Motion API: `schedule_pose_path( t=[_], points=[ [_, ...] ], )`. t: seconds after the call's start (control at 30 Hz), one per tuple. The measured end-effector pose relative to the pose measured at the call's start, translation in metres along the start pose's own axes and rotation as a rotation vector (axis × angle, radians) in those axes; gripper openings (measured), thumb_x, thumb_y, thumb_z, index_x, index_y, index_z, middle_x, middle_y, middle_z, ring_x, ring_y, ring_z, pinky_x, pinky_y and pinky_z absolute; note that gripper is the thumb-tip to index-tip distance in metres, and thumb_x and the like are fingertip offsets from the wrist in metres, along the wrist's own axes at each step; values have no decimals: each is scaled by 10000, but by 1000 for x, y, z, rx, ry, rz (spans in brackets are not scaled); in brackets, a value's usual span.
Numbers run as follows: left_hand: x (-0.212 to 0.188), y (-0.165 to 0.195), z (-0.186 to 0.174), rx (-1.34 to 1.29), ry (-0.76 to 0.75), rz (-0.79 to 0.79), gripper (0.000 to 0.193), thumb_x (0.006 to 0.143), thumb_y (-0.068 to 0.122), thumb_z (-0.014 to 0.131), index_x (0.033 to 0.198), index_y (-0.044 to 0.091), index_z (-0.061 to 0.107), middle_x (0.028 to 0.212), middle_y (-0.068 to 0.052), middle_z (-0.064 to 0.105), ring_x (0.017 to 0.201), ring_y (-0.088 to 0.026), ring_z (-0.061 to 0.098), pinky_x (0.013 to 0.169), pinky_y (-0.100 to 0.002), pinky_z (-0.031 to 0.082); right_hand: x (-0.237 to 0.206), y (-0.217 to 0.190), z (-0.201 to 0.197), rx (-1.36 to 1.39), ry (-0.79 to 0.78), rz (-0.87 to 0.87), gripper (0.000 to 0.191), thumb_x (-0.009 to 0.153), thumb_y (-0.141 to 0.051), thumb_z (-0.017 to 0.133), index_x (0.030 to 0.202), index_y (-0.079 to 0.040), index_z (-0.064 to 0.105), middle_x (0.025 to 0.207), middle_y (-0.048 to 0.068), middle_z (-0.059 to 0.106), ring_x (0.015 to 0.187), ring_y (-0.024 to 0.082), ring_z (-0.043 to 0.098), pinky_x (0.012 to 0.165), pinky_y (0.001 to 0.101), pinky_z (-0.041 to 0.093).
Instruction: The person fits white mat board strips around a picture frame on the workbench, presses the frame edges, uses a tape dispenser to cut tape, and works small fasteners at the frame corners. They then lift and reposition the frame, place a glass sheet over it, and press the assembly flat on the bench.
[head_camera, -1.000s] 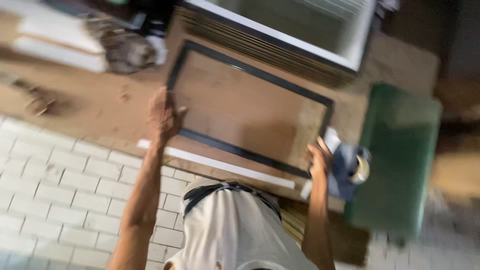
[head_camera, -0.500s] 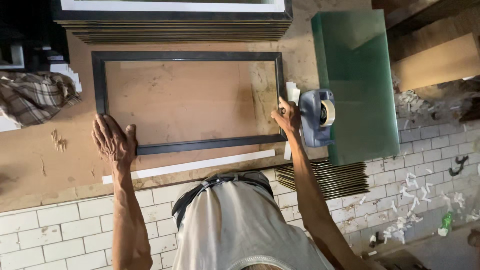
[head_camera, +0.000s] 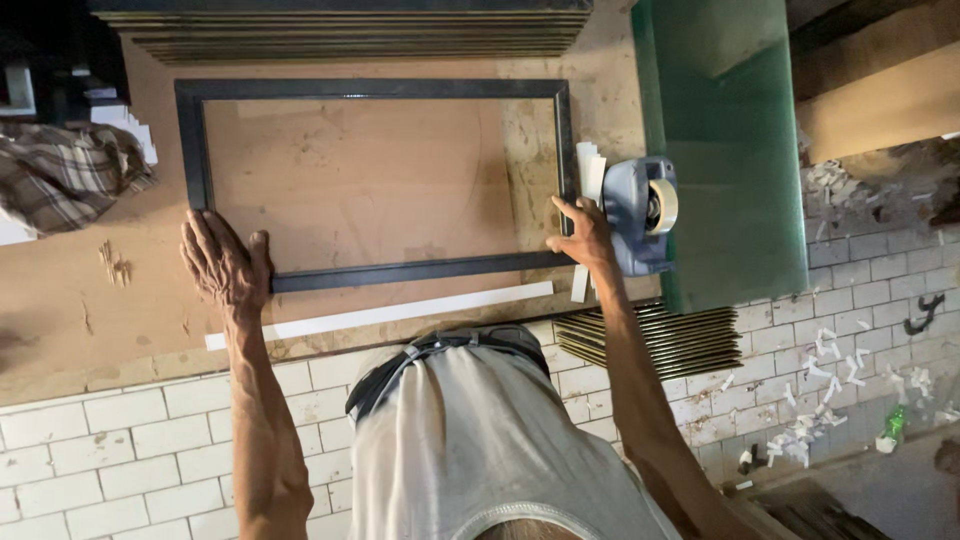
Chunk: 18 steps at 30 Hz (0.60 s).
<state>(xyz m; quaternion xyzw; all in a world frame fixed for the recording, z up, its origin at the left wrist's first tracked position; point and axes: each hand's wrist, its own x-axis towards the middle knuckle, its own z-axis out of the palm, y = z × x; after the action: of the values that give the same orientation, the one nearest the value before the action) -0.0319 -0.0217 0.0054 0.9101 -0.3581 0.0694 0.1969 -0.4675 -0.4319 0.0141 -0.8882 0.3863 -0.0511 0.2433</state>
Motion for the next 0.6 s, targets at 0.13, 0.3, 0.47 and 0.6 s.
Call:
schedule_pose_path(
  t=[0.13, 0.3, 0.47, 0.6],
  points=[
    [3, 0, -1, -33, -27, -13, 771, 1140, 462, 545, 1593, -141, 386, 1658, -337, 315, 1529, -509, 287, 1262, -608, 221, -7, 3, -9, 12, -76, -54, 919, 545, -164, 927, 1414, -174, 631, 1426, 304, 527, 1318, 453, 505, 1097, 465, 428],
    [2, 2, -1, -57, -86, -61, 810, 1141, 484, 552, 1622, -129, 327, 1686, -331, 264, 1555, -502, 238, 1277, -608, 181, -9, 8, -7, 34, -57, -20, 836, 630, -161, 909, 1422, -172, 644, 1499, 311, 501, 1371, 451, 498, 1141, 460, 428],
    [0, 1, 0, -9, -139, -126, 948, 1051, 569, 622, 1635, -71, 239, 1697, -292, 188, 1565, -485, 168, 1265, -591, 132, -5, -2, -16, 57, -62, -106, 793, 660, -133, 871, 1421, -115, 648, 1389, 297, 575, 1276, 446, 559, 1073, 478, 468],
    [11, -2, -16, 18, 140, -14, 743, 1067, 410, 714, 1595, 37, 348, 1617, -260, 379, 1487, -464, 338, 1254, -550, 281, -8, -39, -28, -265, 67, -250, 837, 572, -230, 934, 1350, -60, 676, 1403, 291, 587, 1288, 433, 552, 1057, 517, 449]
  ],
)
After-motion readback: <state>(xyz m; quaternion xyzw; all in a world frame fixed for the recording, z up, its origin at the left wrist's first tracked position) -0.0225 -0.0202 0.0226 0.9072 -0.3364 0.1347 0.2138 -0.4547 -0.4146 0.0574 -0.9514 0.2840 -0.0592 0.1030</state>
